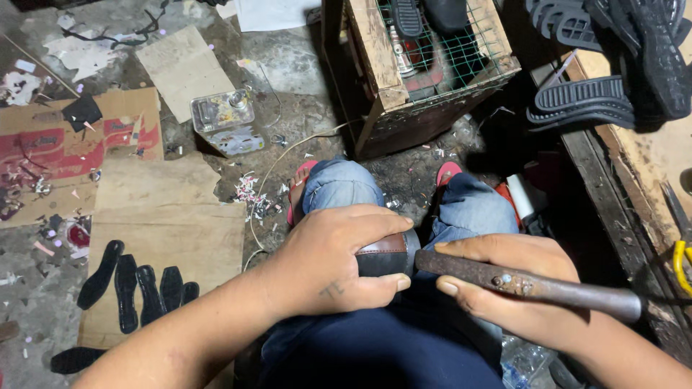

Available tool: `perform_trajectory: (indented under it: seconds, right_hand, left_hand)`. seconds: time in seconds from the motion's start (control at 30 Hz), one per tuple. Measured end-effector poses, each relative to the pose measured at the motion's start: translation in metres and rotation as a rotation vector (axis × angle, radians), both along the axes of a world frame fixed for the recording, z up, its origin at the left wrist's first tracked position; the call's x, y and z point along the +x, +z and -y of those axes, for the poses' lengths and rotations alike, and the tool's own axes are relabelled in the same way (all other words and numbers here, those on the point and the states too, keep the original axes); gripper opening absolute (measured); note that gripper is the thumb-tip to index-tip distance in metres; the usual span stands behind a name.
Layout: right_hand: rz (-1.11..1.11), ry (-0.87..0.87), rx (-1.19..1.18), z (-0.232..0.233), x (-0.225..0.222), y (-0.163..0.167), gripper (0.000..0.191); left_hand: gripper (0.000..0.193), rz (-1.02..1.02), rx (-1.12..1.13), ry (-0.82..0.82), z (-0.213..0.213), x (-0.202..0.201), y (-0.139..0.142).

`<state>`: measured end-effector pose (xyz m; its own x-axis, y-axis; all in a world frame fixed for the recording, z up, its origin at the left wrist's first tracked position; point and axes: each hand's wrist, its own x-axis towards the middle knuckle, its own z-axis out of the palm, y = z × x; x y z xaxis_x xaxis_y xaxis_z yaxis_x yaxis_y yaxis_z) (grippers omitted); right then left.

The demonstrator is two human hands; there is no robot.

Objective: The person sits on the floor holding a shoe on a wooden last and uses a rasp to file and shape the edge of the rubber sole, rotating the shoe to work around the heel and sides. At the end they place the shoe on a crate and reach for another sole.

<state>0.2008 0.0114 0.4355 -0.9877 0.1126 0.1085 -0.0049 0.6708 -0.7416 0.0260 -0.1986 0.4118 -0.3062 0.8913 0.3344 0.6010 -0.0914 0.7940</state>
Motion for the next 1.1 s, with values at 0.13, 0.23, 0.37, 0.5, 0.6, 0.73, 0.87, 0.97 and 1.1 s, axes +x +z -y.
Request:
perform_trajectory:
  seconds: [0.13,0.23,0.37,0.5,0.6,0.73,0.87,0.97,1.1]
  right_hand:
    - [-0.008,0.054,0.016,-0.004,-0.003,0.001,0.030]
    - [0.027,0.118,-0.017,-0.007,-0.003,0.006,0.031]
    - [0.029,0.205,-0.083,-0.011,-0.004,0.011,0.023]
    - [0.080,0.231,-0.029,-0.014,-0.003,0.009,0.022]
    - [0.037,0.259,-0.001,-0.017,-0.004,0.007,0.025]
    - [-0.137,0.200,0.146,-0.020,-0.012,0.006,0.029]
    - [-0.211,0.093,0.104,-0.015,-0.021,0.000,0.030]
    - [-0.203,0.049,0.126,-0.011,-0.025,-0.004,0.034]
    - [-0.287,0.128,0.302,-0.008,-0.028,-0.008,0.037]
  left_hand:
    - [0.055,-0.024,0.010,0.008,-0.003,0.004,-0.003]
    - [0.055,-0.043,0.025,0.003,-0.005,0.006,-0.003]
    - [0.055,0.013,-0.004,-0.063,-0.007,0.009,-0.001]
    - [0.049,-0.002,-0.033,-0.106,-0.007,0.013,-0.002]
    - [0.046,0.009,-0.026,-0.120,-0.012,0.012,-0.004]
    - [0.043,0.055,-0.018,-0.110,-0.026,-0.008,-0.008]
    - [0.043,0.120,0.038,-0.142,-0.028,-0.028,-0.007]
    - [0.045,0.113,0.032,-0.132,-0.027,-0.033,-0.006]
    - [0.043,0.095,0.038,-0.091,-0.024,-0.029,-0.008]
